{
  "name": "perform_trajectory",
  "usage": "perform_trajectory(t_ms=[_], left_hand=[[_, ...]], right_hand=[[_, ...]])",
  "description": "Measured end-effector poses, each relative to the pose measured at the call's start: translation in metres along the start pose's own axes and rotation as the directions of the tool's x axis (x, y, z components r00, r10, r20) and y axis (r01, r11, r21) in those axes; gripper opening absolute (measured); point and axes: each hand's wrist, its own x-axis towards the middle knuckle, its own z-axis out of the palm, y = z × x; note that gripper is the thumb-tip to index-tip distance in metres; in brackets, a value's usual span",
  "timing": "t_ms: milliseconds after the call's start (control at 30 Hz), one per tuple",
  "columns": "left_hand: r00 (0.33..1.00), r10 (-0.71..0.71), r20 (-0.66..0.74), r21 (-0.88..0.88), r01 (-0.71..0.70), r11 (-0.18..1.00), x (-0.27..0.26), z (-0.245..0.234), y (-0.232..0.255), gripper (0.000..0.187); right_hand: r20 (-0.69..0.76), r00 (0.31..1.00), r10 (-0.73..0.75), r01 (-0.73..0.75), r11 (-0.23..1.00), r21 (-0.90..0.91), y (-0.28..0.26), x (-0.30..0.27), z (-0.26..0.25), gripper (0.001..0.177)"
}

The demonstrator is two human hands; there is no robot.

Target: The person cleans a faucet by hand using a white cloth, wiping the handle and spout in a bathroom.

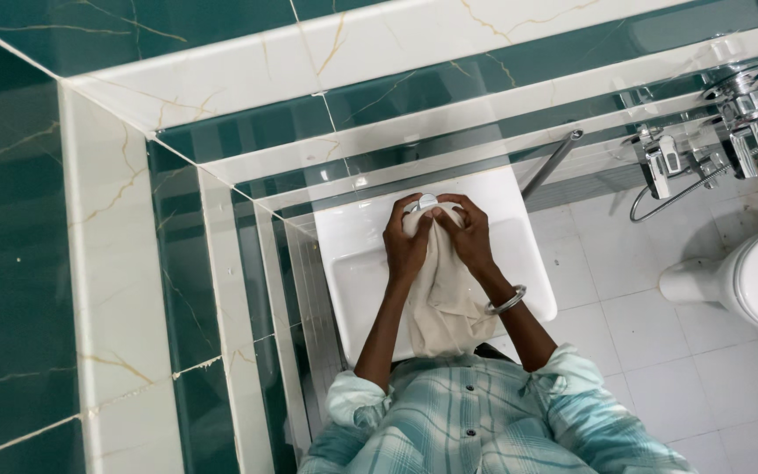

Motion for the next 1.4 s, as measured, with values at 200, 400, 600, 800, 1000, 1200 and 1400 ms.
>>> perform_trajectory(t_ms=[200,400,600,800,1000,1200,1400], left_hand=[[0.992,-0.006,-0.125,0.102,0.019,0.995,0.024,0.013,-0.002,0.022],[0.996,0.08,-0.048,0.072,-0.076,0.994,-0.003,0.0,0.014,0.033],[0.997,0.068,-0.03,0.044,-0.067,0.997,-0.012,-0.002,0.017,0.039],[0.997,0.05,-0.06,0.147,-0.041,0.988,0.028,-0.002,0.005,0.022],[0.998,0.059,-0.014,0.106,-0.057,0.993,0.016,-0.006,0.006,0.027],[0.995,-0.004,0.101,0.026,0.002,1.0,-0.005,-0.011,0.017,0.046],[0.994,0.101,0.032,0.057,-0.102,0.993,0.005,-0.009,0.01,0.035]], right_hand=[[-0.028,0.986,-0.162,0.159,0.982,-0.103,-0.001,0.032,0.008,0.026],[0.075,0.987,-0.142,0.144,0.989,-0.022,-0.01,-0.003,0.006,0.043],[0.057,0.996,-0.073,0.069,0.996,0.062,-0.009,-0.013,0.008,0.043],[-0.016,0.991,-0.136,0.131,0.976,-0.175,-0.016,0.028,0.007,0.021],[-0.049,0.992,-0.118,0.117,0.993,-0.025,-0.016,0.008,0.012,0.023],[-0.137,0.985,-0.102,0.079,0.983,-0.166,-0.03,-0.025,0.022,0.038],[-0.037,0.999,-0.01,0.008,0.999,-0.048,-0.032,-0.009,0.012,0.031]])
